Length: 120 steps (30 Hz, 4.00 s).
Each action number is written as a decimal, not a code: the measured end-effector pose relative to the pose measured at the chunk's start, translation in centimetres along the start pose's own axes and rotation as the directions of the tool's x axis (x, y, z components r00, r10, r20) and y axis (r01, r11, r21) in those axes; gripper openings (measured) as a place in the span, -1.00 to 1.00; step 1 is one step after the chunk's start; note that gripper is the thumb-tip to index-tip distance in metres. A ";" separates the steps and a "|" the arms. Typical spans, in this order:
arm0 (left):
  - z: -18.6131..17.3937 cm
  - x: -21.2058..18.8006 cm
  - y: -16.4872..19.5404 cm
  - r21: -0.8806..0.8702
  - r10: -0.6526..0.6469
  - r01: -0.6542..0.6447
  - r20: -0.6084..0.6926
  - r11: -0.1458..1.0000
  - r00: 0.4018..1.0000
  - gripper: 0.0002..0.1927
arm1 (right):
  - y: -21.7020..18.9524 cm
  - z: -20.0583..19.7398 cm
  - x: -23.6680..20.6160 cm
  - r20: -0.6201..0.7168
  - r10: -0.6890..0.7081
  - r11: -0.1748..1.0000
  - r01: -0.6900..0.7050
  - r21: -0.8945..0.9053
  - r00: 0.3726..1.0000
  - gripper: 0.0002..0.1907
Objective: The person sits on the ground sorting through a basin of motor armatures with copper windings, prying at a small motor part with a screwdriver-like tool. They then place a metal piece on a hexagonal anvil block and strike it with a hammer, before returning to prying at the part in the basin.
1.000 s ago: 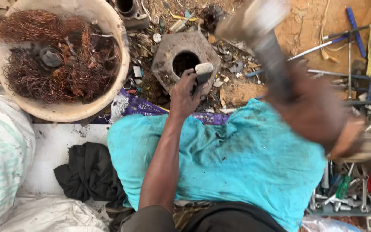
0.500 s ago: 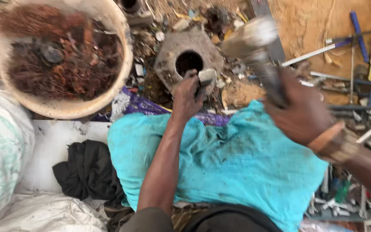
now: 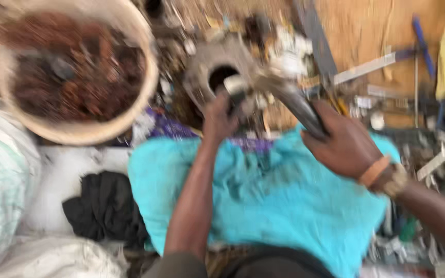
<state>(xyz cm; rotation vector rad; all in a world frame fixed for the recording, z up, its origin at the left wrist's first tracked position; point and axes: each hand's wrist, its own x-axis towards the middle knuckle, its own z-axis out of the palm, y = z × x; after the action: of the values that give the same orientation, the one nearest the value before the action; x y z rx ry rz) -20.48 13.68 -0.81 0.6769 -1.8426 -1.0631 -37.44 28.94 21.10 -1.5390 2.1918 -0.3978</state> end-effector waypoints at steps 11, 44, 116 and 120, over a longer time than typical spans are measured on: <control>-2.2 -0.3 0.9 -0.205 -0.226 0.205 -0.087 0.957 0.970 -0.75 | 4.5 3.8 -1.3 0.055 0.435 0.664 -0.361 0.655 0.899 -0.60; -3.1 -0.6 2.6 0.645 -0.299 0.099 0.208 0.758 0.931 -0.02 | 6.9 14.6 -3.9 -0.171 -0.083 0.989 0.102 0.105 0.982 -0.68; -28.1 3.2 -5.6 -0.354 -0.297 0.144 -0.428 0.924 0.854 -0.09 | -21.0 21.3 30.5 0.466 -0.267 0.616 -0.222 0.756 0.844 -0.65; -28.4 3.2 -5.8 -0.299 -0.290 0.169 -0.425 0.939 0.858 -0.08 | -21.4 21.3 30.9 0.475 -0.214 0.604 -0.266 0.751 0.854 -0.71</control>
<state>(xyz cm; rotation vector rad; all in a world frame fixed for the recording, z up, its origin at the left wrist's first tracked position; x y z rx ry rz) 3.30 -2.85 2.49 0.9251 -1.2087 -1.1472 -18.32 -7.11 7.03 -0.9216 1.2774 -0.7299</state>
